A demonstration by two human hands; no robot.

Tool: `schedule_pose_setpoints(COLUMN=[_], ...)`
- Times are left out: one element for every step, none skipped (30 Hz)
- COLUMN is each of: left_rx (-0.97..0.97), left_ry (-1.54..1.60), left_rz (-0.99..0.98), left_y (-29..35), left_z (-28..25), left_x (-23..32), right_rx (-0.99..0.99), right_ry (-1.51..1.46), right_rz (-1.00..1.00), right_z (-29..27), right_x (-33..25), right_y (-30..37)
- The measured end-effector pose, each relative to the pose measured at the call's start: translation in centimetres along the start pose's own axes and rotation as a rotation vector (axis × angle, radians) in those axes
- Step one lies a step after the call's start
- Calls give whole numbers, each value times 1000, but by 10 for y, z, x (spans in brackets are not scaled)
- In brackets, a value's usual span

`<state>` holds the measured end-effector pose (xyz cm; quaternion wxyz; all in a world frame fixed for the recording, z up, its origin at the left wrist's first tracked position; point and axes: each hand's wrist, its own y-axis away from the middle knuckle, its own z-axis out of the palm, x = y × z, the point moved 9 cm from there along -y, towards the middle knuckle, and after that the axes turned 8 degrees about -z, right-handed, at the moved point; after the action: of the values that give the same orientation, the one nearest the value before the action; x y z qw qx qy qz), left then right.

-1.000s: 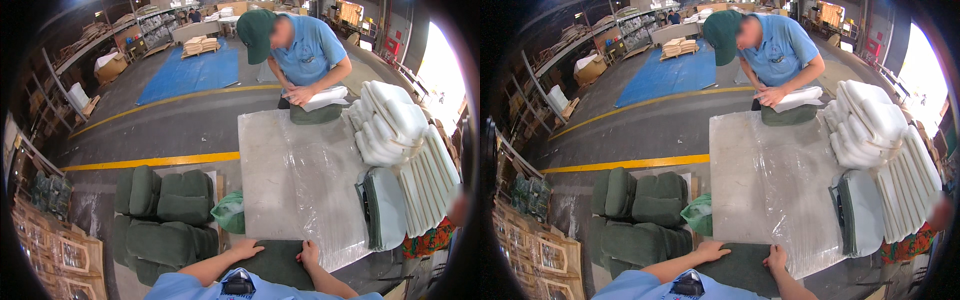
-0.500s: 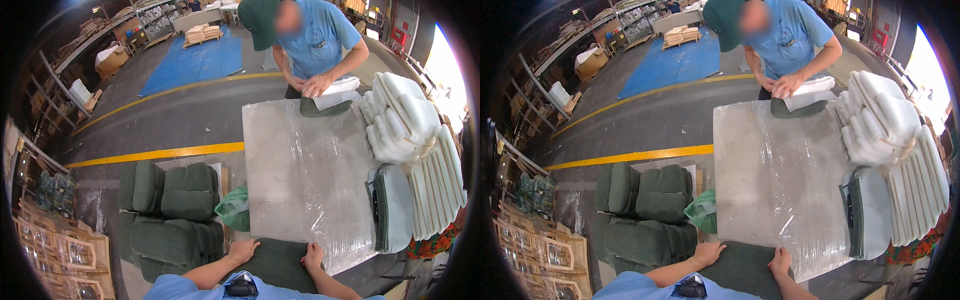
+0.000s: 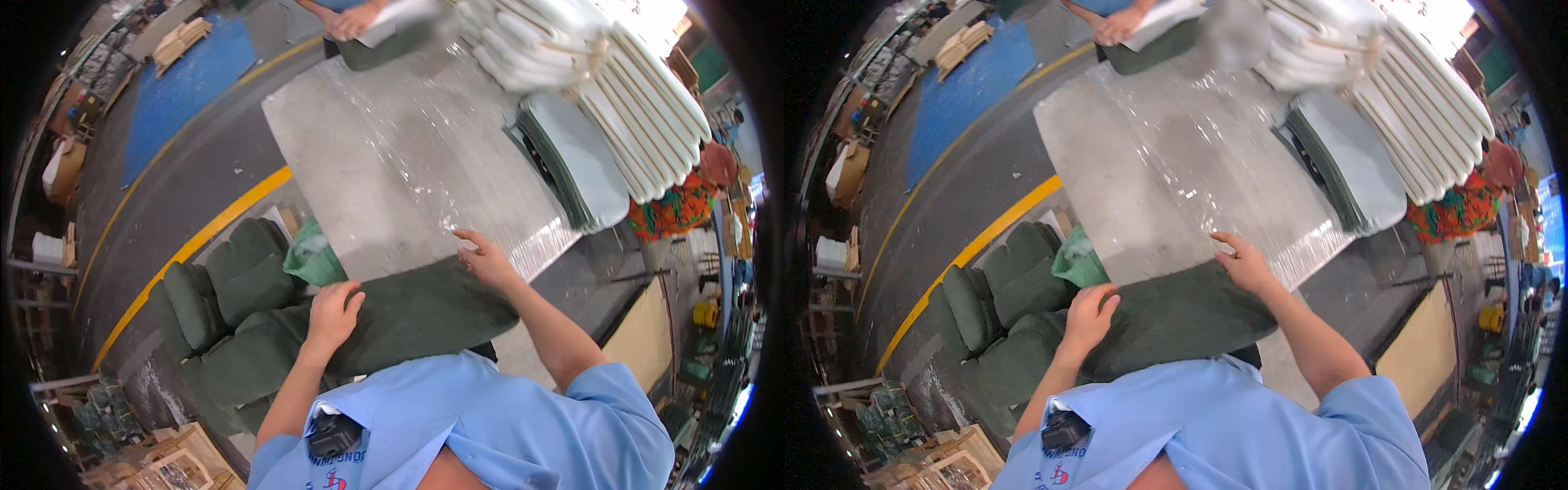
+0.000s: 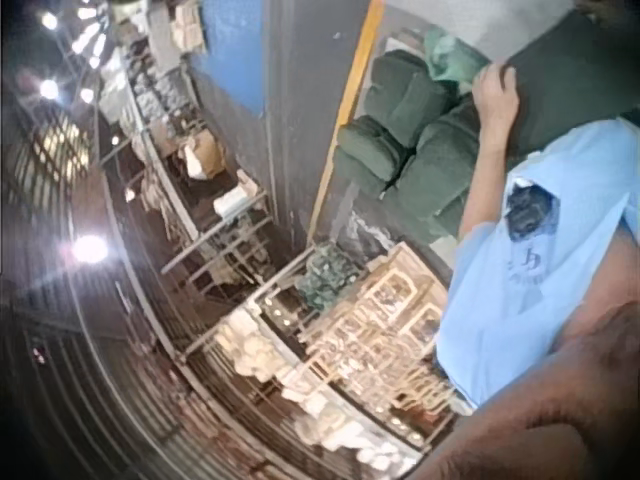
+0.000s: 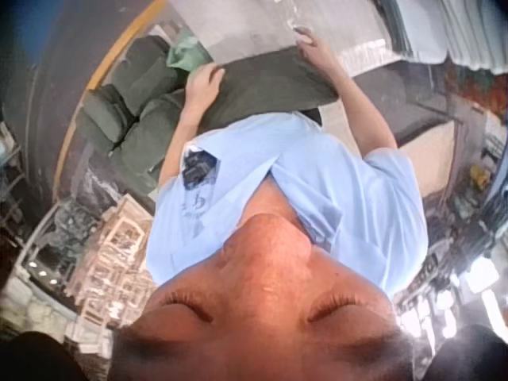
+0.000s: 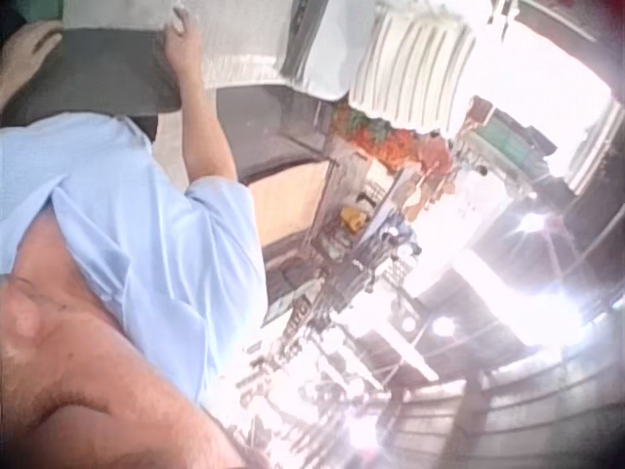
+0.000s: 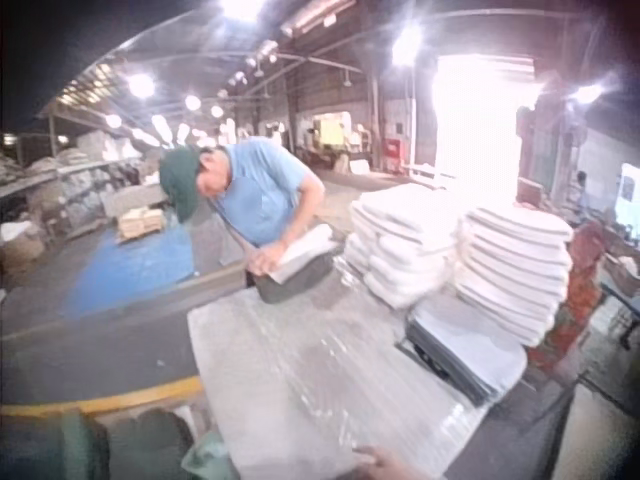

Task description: The person inserts white foam inserts into green fabric covers, aligns the edges, and secures the openings by hand. The person repeats this process for multiple cushion covers, stacking the finished items on a nearby pallet.

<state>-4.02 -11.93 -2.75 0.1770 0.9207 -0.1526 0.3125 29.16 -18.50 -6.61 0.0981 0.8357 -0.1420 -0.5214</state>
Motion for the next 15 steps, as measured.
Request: schedule_pose_setpoints(left_rx=[-249, -462, -615, -592, -569, -588, -600, -611, -610, -610, -609, -613, -613, -614, -609], left_ry=[164, 328, 372, 260, 151, 109, 70, 31, 17, -1, -17, -27, -37, -47, -48], left_rz=[-91, -207, -144, -36, 78, 69, 57, 44, 37, 34, 30, 28, 22, 15, 11], left_y=[17, 39, 63, 79, 90, 91, 90, 88, 86, 81, 77, 74, 72, 70, 67], left_z=[4, 11, 22, 26, 32, 39, 46, 53, 58, 63, 67, 70, 73, 76, 80], left_x=[14, 16, 18, 24, 34, 34, 32, 29, 28, 28, 27, 26, 22, 19, 16], right_rx=[-47, -120, -268, -412, -553, -529, -510, -491, -525, -553, -582, -589, -599, -610, -606], right_ry=[12, 29, 66, 105, 145, 273, 405, 536, 512, 486, 461, 460, 460, 460, 460], right_rz=[-94, -218, -195, -166, -135, -201, -271, -342, -289, -237, -185, -177, -174, -170, -171], right_z=[-7, -8, 3, 18, 35, 43, 53, 61, 67, 70, 73, 74, 78, 81, 81], right_x=[-9, -30, -43, -57, -61, -60, -61, -61, -51, -46, -40, -37, -33, -29, -26], right_y=[23, 36, 54, 79, 103, 114, 120, 123, 120, 114, 109, 105, 100, 96, 92])
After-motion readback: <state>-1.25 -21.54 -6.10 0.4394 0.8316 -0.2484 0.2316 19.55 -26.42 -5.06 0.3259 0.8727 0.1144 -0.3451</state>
